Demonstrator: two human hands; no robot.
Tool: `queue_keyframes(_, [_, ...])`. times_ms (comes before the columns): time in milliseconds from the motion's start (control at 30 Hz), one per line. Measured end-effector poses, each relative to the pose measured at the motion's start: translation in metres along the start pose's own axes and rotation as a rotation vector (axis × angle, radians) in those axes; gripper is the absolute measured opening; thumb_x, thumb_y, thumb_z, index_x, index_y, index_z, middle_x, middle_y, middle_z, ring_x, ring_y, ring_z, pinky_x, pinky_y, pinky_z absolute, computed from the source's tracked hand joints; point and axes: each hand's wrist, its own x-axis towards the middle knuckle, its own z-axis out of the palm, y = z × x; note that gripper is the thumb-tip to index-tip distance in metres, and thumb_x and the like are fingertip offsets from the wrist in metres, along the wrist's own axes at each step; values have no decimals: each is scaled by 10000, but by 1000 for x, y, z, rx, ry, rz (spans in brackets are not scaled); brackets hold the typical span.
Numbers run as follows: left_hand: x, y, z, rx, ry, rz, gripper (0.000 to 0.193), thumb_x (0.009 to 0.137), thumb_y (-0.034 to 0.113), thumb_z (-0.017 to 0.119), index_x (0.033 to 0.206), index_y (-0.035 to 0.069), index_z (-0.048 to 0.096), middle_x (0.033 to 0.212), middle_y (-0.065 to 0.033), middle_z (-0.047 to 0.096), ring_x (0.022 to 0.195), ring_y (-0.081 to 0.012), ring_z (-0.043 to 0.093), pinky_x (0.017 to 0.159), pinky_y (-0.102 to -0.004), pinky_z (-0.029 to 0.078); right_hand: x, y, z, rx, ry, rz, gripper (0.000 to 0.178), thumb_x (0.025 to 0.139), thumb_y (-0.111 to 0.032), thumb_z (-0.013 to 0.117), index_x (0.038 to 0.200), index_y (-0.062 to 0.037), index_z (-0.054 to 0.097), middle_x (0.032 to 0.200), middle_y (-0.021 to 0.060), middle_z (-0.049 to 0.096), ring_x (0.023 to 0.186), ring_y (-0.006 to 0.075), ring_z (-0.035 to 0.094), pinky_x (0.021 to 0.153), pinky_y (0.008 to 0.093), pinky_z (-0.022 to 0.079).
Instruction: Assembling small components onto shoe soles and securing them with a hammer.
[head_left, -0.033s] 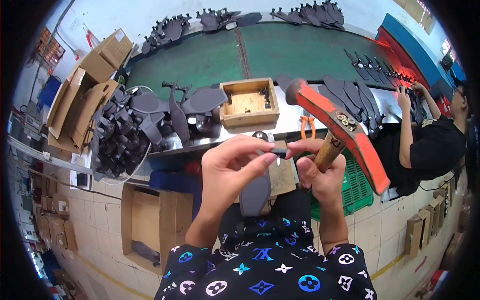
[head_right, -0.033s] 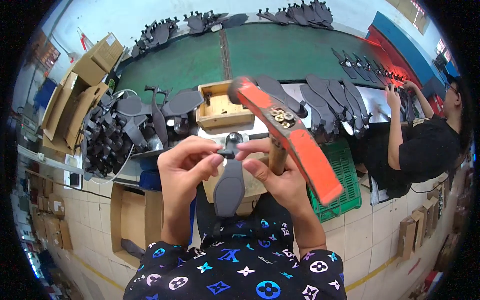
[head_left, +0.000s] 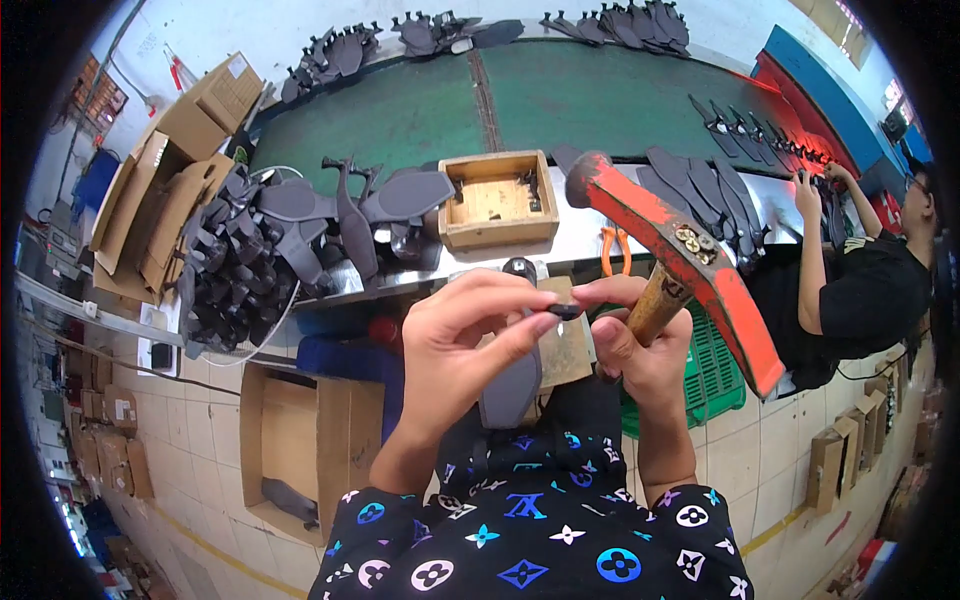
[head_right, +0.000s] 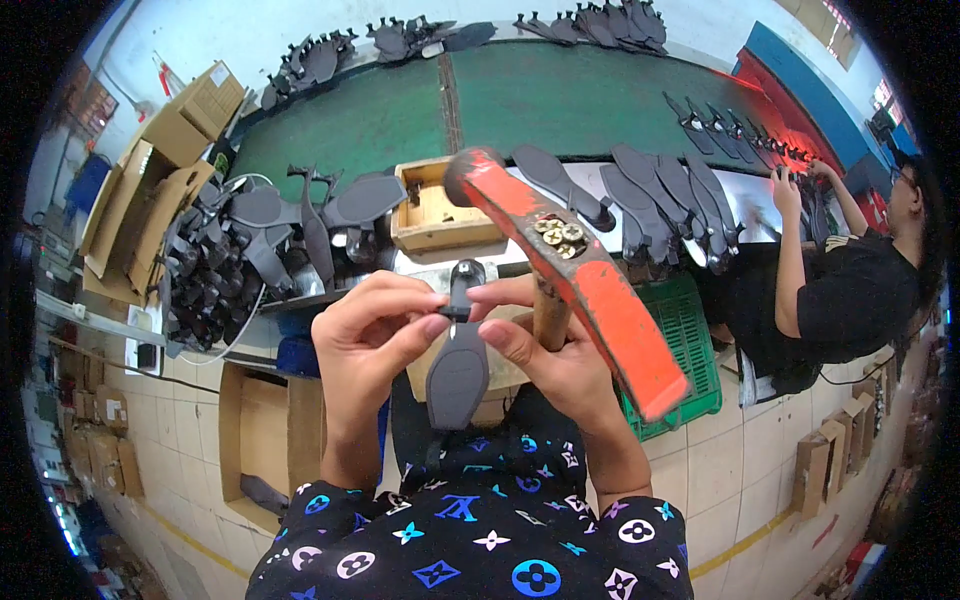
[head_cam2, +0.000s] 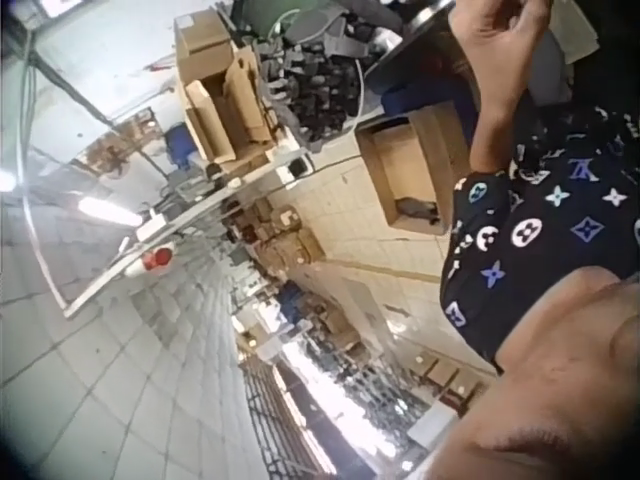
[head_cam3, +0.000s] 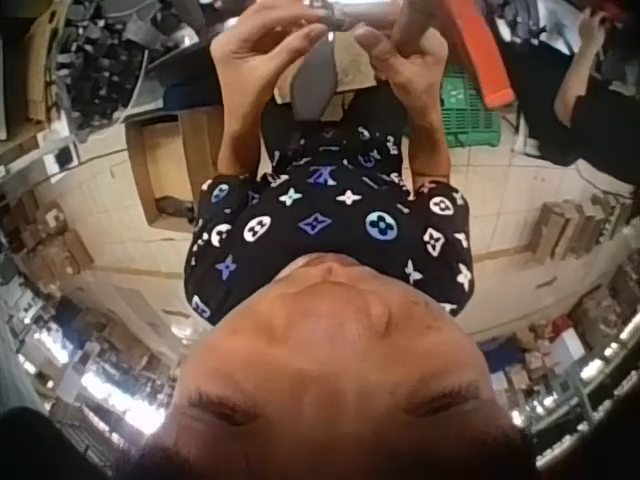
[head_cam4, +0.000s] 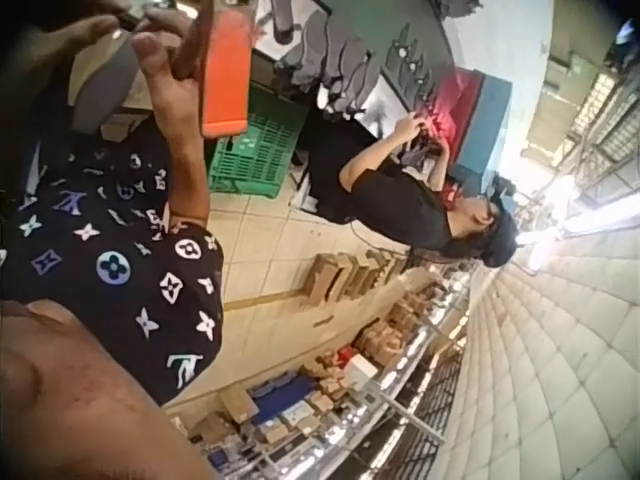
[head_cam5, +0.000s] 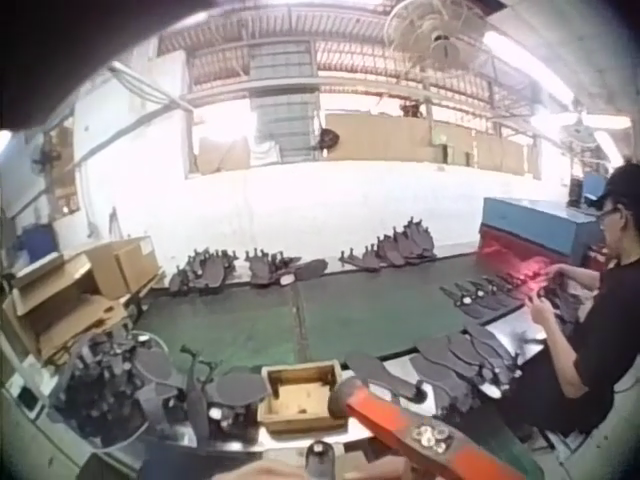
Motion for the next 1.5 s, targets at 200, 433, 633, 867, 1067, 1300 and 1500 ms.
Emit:
queue_keyframes(200, [-10, -4, -1, 142, -39, 115, 263, 760, -43, 773, 1000, 66, 770, 983, -67, 677, 877, -170, 664, 757, -281, 527, -7, 4, 9, 9, -18, 69, 195, 866, -64, 745, 1003, 51, 669, 988, 159, 677, 551, 59, 538, 427, 183, 388])
queue_keyframes(433, [-11, -78, -3, 212, 55, -29, 424, 801, 183, 804, 1182, 45, 680, 1049, -111, 681, 993, -255, 659, 888, -354, 508, -2, 59, -9, -130, -12, 53, 129, 842, 18, 698, 964, 41, 664, 1072, 135, 664, 769, 96, 621, 622, 217, 492])
queue_keyframes(633, [10, -168, -15, 365, -6, -56, 475, 827, 251, 783, 1208, 8, 639, 1156, -187, 680, 1064, -338, 656, 930, -389, 496, 38, 120, -19, -279, 0, 101, 210, 856, -86, 737, 1025, 31, 692, 941, 54, 711, 818, 77, 640, 676, 242, 499])
queue_keyframes(867, [3, -172, -21, 407, 15, -89, 292, 818, 182, 774, 1024, -17, 715, 970, -174, 724, 917, -324, 687, 821, -379, 523, 54, 146, -26, -462, -161, 172, 207, 895, -94, 710, 1058, 27, 669, 977, 47, 697, 894, 104, 634, 793, 262, 502])
queue_keyframes(1067, [-4, -166, -21, 418, 6, -80, 277, 787, 115, 790, 1013, -23, 707, 952, -171, 718, 895, -323, 689, 803, -373, 527, 53, 132, -21, -585, -276, 3, 236, 851, -69, 707, 1046, 49, 641, 982, 104, 667, 895, 202, 652, 783, 308, 504])
queue_keyframes(1300, [-3, -155, -27, 444, -17, -117, 267, 782, 70, 793, 1014, -23, 699, 867, -147, 714, 759, -228, 704, 698, -346, 540, 44, 121, -14, -784, -291, -157, 231, 825, -80, 748, 990, 37, 636, 969, 155, 648, 870, 319, 646, 760, 357, 510])
queue_keyframes(1500, [-6, -167, -34, 105, 5, -295, 245, 817, 42, 766, 1053, -19, 747, 885, -55, 751, 779, -65, 645, 709, -231, 527, 0, 66, 2, -495, -47, 244, 268, 950, -121, 656, 1166, 27, 595, 909, 203, 673, 748, 306, 660, 667, 351, 514])
